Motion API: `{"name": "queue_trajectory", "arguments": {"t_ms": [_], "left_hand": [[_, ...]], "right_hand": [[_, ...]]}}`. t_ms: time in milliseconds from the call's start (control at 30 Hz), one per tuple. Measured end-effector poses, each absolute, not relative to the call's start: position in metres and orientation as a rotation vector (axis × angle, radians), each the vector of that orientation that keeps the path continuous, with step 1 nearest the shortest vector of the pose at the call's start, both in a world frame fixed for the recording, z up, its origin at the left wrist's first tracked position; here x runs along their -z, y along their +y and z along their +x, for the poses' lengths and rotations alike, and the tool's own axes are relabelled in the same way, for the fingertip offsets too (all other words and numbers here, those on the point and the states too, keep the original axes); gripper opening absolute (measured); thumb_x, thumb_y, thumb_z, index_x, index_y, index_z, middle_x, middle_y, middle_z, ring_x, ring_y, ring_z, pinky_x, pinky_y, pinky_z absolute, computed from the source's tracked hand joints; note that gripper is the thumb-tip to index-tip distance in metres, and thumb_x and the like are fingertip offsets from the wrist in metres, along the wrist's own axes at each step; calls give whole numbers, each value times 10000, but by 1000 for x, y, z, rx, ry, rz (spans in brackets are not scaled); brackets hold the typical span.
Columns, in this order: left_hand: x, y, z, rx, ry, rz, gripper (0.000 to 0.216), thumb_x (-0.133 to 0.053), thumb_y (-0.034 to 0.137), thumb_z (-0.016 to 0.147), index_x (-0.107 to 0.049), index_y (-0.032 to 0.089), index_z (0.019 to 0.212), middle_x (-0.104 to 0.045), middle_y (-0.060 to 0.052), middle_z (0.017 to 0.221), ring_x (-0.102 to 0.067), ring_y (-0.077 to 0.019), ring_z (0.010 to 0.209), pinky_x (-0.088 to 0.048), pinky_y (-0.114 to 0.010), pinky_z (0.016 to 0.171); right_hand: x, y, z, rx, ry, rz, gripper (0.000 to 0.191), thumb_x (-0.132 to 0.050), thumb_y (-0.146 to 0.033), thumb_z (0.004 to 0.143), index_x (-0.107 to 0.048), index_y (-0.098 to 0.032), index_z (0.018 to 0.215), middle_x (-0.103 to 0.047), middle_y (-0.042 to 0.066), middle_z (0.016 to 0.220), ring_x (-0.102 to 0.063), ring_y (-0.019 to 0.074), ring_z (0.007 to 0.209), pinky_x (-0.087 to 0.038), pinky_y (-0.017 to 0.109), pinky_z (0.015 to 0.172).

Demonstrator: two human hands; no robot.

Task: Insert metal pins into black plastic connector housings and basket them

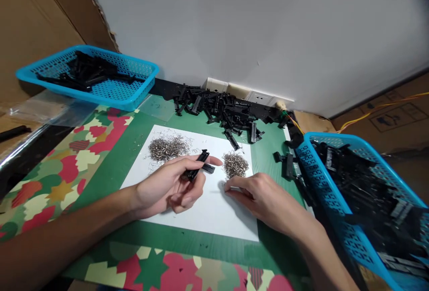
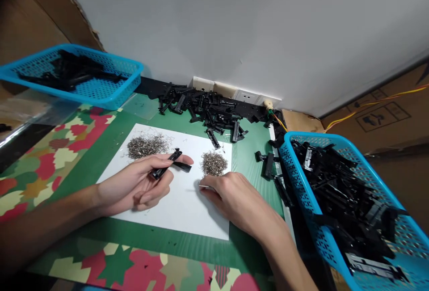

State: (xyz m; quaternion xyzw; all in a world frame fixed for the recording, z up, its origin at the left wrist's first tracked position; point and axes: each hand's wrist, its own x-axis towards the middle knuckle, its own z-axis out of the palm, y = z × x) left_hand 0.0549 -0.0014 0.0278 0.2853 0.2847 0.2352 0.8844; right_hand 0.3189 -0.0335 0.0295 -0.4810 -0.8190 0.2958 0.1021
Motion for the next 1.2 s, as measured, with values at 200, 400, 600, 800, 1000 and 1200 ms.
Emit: {"name": "queue_trajectory", "arguments": {"t_ms": [200,400,600,800,1000,1200], "left_hand": [[-27,-2,55,-457,592,604,322,-495,330,1050,-590,205,1331,-382,83,445,-172,-99,386,-215,-167,348],[-29,-5,55,-424,682,715,215,-568,384,1034,-614,205,1144,-344,108,394,-141,-87,344,-184,-167,322],[-34,-11,59,-369,631,804,213,-601,402,1029,-629,203,1100,-322,122,370,-140,-75,306,-183,-176,328],[-31,-16,58,-311,575,737,260,-615,490,1026,-595,231,1026,-306,121,376,-147,-81,315,-202,-186,338],[-27,-18,55,-244,521,617,253,-597,503,1033,-554,256,1001,-263,118,405,-105,-90,354,-128,-200,342],[-28,-23,57,-337,606,636,247,-600,477,1030,-495,256,998,-304,123,438,-120,-82,377,-135,-206,375]], "right_hand": [[-35,-36,316,-974,-2493,-1491,173,-538,-277,1082,-697,-214,1058,-568,-14,674,-452,114,566,-267,271,554],[-42,-36,317,-1278,-2053,-1326,186,-556,-385,1084,-623,-213,1064,-433,-48,667,-339,116,591,-264,251,536],[-32,-45,302,-1263,-1645,-1138,173,-672,-361,1028,-677,-192,989,-335,-62,637,-244,105,567,-188,254,507],[-20,-46,285,-1270,-1563,-1081,173,-712,-326,1004,-709,-159,957,-533,-25,625,-267,88,529,-192,254,496],[-15,-46,281,-1234,-1594,-1112,152,-708,-305,1006,-729,-165,952,-532,-25,626,-271,90,546,-198,254,509],[-15,-48,280,-1029,-1661,-1151,109,-693,-274,1004,-751,-181,997,-337,-65,593,-258,95,528,-190,255,493]]}}
